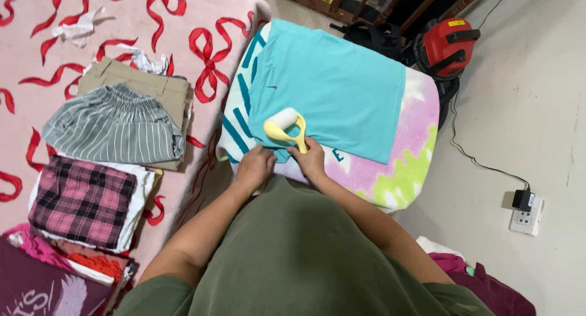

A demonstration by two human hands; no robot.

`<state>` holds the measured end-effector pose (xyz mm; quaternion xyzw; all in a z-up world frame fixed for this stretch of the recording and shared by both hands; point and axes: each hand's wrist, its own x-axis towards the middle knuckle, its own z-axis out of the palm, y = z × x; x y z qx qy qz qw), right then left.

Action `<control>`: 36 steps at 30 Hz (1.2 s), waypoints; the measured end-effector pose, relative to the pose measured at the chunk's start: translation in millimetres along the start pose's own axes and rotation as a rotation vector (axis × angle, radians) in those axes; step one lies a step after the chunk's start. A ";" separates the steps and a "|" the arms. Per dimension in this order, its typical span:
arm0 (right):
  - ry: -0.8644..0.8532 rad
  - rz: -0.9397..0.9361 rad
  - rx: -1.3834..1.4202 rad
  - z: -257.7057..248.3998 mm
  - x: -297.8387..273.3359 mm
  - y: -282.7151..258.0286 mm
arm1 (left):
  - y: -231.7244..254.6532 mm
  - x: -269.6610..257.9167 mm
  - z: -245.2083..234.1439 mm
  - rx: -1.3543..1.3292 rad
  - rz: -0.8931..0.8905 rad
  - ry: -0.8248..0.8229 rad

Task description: The person uses a lint roller on a light blue t-shirt laid on a colorful ironing board, rolling it over the front and back surfaces. They fold the t-shirt and place it on a stack of folded clothes. The person then picks up a maroon t-shirt and begins to roll it with the lint roller.

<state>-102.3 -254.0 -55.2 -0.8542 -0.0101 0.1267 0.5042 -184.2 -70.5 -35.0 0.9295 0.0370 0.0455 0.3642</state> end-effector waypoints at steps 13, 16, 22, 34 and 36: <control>0.010 -0.230 -0.271 36.8 7.2 36.6 | -9.1 -9.8 20.5 -0.130 -0.617 0.216; -0.004 -0.134 -0.087 36.3 -1.1 39.0 | -8.2 -25.2 8.1 -0.144 -0.749 0.257; -0.125 0.050 0.161 22.2 -20.6 35.3 | 3.1 -17.6 2.6 -0.019 -0.411 0.343; -0.156 -0.286 -0.364 -115.0 13.7 -51.7 | -62.7 -16.9 -17.8 -0.211 -0.303 0.355; -0.221 -0.250 -0.565 -99.3 44.3 -77.7 | -71.1 27.7 0.4 -0.438 -0.373 0.427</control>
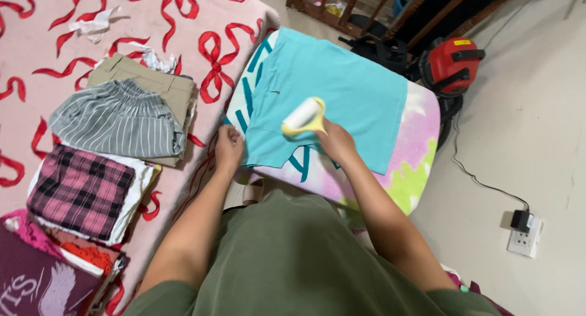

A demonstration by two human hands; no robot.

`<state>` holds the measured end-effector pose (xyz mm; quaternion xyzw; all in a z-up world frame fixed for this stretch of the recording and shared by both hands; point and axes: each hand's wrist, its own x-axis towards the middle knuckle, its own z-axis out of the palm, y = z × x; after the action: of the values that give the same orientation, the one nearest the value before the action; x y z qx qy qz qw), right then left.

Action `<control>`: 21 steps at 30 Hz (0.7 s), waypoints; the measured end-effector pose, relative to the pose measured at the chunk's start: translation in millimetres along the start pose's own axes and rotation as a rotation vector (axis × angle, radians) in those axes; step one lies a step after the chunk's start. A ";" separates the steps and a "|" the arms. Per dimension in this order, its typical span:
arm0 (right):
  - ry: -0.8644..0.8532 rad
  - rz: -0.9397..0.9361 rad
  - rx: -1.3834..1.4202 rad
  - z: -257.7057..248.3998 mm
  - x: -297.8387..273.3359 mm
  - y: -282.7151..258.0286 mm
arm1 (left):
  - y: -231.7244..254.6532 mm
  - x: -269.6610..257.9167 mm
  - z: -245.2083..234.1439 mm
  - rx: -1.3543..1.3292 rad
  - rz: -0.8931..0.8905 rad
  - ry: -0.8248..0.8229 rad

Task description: The person uses a lint roller on a light blue t-shirt laid on a colorful ironing board, rolling it over the front and back surfaces. They fold the t-shirt and place it on a stack of folded clothes. The person then picks up a maroon t-shirt and begins to roll it with the lint roller.

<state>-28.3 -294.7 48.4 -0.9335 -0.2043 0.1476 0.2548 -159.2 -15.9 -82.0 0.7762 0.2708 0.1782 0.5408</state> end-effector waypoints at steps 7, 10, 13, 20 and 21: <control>-0.176 -0.031 -0.369 15.8 81.9 -15.8 | -15.1 79.7 56.6 0.584 -0.155 -0.195; -0.290 0.189 -0.417 -22.5 54.8 49.7 | -26.8 96.7 52.5 0.568 -0.259 -0.272; -0.303 0.278 -0.462 -66.8 -10.7 118.5 | -32.1 106.3 43.4 0.388 -0.385 -0.295; -0.387 0.547 -0.658 -135.0 -92.1 180.5 | -44.5 112.1 44.2 0.281 -0.419 -0.344; -0.425 0.567 -0.741 -144.9 -88.5 177.4 | -45.2 116.1 46.8 0.274 -0.415 -0.338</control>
<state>3.8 -534.9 88.2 -0.9293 -0.0291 0.3152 -0.1902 -51.2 32.7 -142.7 0.7887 0.3511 -0.1062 0.4932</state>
